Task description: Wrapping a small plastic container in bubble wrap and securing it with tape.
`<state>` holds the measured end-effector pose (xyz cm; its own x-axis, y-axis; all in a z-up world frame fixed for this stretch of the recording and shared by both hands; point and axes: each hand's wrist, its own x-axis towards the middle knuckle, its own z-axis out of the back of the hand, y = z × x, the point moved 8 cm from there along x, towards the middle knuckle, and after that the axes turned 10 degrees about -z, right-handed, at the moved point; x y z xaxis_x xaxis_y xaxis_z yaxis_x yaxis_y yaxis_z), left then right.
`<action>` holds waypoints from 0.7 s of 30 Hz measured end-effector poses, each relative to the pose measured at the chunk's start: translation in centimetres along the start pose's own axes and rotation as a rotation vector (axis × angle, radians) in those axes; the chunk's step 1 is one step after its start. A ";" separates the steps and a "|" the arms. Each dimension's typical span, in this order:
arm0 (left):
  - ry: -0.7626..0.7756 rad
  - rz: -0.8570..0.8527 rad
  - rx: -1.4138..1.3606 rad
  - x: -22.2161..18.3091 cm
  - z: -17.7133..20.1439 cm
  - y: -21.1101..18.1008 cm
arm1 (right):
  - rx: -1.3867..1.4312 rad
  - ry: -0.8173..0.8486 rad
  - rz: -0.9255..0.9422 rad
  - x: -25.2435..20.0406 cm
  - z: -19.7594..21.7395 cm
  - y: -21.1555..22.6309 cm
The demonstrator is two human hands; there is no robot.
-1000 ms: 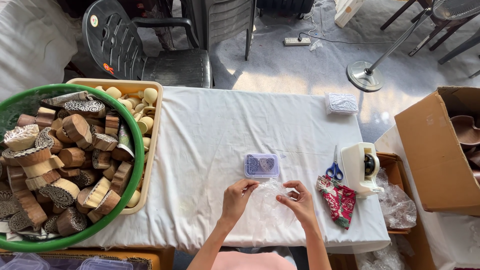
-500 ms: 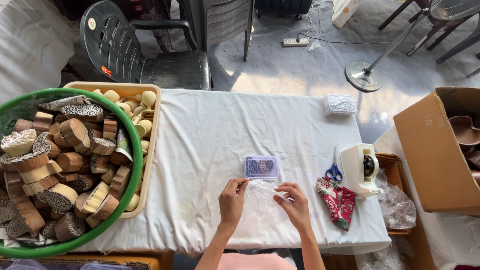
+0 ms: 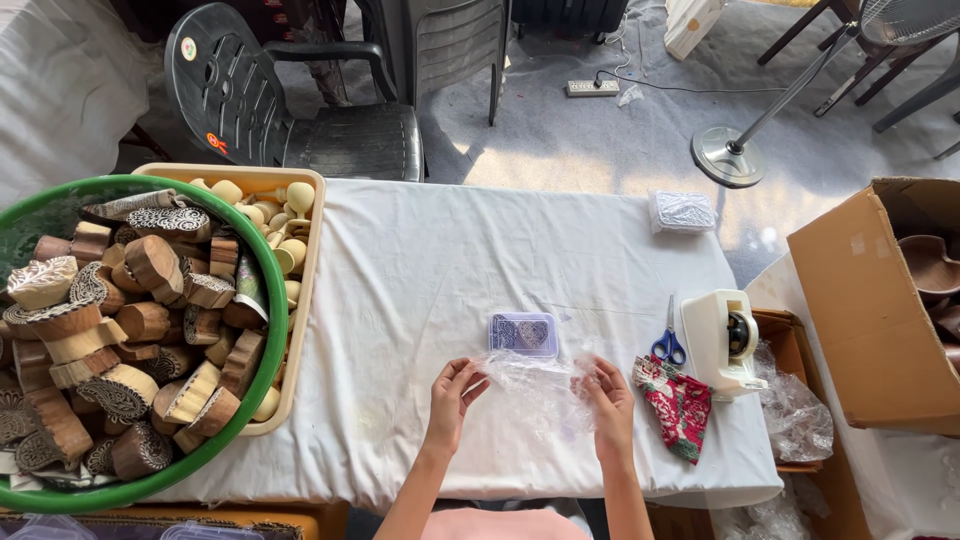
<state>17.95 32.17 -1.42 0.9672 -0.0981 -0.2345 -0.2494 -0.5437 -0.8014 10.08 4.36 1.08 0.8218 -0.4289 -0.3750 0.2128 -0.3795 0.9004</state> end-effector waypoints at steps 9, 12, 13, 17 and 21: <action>0.158 0.073 0.095 0.8 6.9 11.4 | 0.379 0.157 -0.127 2.2 1.8 -3.8; 0.158 -0.118 0.740 -0.5 1.7 2.6 | 0.389 0.309 -0.171 2.4 0.2 -3.0; 0.154 -0.116 0.740 -1.0 0.9 2.1 | 0.388 0.310 -0.174 2.0 -0.3 -2.5; 0.358 0.046 0.722 -2.2 -2.1 3.9 | 0.429 0.545 -0.225 0.7 -3.0 -1.8; 0.375 0.234 0.428 -2.9 -3.0 7.8 | 0.643 0.829 -0.278 -1.5 -4.7 -0.8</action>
<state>13.32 25.68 -5.33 0.8164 -0.5030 -0.2837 -0.3795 -0.0970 -0.9201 11.15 9.14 1.98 0.9403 0.3340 -0.0647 0.3281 -0.8399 0.4324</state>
